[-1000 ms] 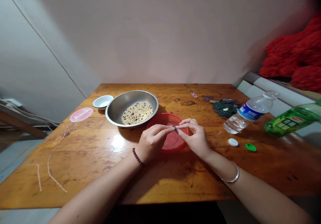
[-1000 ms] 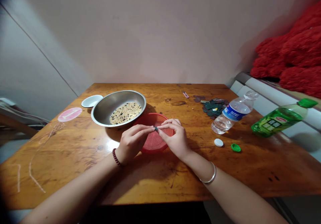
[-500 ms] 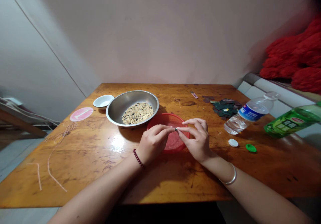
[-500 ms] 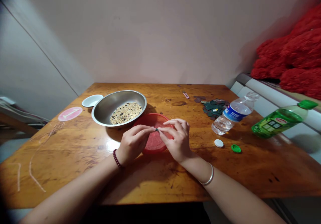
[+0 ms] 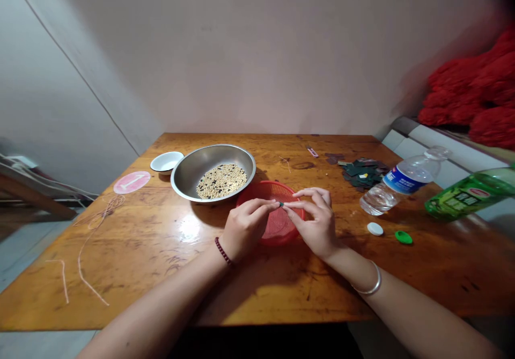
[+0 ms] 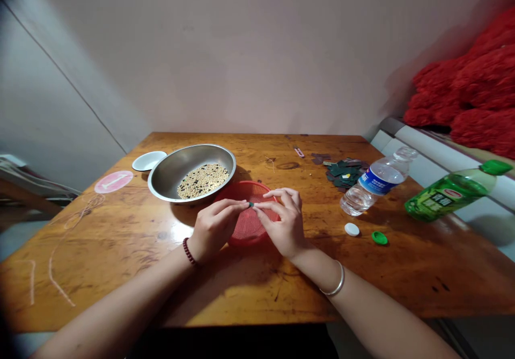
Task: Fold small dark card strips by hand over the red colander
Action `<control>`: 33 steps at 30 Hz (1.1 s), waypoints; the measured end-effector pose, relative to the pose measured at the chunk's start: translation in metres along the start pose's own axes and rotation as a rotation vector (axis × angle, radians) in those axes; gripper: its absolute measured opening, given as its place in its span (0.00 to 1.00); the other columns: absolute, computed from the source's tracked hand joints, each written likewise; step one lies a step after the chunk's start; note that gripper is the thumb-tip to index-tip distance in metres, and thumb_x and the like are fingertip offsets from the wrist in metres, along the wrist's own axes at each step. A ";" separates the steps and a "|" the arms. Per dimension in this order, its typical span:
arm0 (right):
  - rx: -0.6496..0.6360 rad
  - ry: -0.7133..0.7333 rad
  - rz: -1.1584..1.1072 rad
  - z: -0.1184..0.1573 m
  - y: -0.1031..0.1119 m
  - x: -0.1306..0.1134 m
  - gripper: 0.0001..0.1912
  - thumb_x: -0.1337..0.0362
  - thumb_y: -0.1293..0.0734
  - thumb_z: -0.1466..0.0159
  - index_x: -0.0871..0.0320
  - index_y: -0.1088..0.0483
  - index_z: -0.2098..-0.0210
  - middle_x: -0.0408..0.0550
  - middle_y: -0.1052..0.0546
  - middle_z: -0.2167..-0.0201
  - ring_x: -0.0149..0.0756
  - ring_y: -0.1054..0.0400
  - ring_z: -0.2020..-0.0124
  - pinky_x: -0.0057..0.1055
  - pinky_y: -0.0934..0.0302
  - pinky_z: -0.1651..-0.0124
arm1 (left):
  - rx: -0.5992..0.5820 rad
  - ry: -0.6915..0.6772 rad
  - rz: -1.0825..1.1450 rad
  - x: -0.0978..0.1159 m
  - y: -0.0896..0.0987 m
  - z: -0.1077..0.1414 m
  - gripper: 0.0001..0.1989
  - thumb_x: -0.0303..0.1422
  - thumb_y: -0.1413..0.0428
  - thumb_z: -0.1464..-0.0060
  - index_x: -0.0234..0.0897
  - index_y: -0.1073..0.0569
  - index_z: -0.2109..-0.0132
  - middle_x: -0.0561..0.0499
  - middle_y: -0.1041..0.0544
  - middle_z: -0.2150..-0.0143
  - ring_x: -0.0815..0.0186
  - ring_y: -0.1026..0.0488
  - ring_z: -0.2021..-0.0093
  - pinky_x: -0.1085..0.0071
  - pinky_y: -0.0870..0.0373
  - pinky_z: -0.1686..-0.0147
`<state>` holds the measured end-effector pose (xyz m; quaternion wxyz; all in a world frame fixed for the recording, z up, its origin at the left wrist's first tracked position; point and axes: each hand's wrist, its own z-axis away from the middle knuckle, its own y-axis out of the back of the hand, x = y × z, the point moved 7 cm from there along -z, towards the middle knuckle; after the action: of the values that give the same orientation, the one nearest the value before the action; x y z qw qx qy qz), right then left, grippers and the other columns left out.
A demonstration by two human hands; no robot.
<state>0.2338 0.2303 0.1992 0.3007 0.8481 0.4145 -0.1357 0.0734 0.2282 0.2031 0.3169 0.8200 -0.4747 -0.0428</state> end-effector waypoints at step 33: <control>-0.267 -0.594 -0.789 0.008 -0.037 0.032 0.12 0.53 0.25 0.48 0.54 0.22 0.73 0.45 0.30 0.67 0.34 0.34 0.61 0.33 0.40 0.51 | 0.099 -0.086 0.056 0.008 0.001 0.011 0.11 0.22 0.41 0.46 0.34 0.25 0.55 0.44 0.20 0.52 0.67 0.22 0.53 0.71 0.22 0.51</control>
<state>0.2245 0.2627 0.1631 0.4372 0.5060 0.6135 -0.4200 0.0727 0.2161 0.1969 0.2563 0.8185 -0.5121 -0.0457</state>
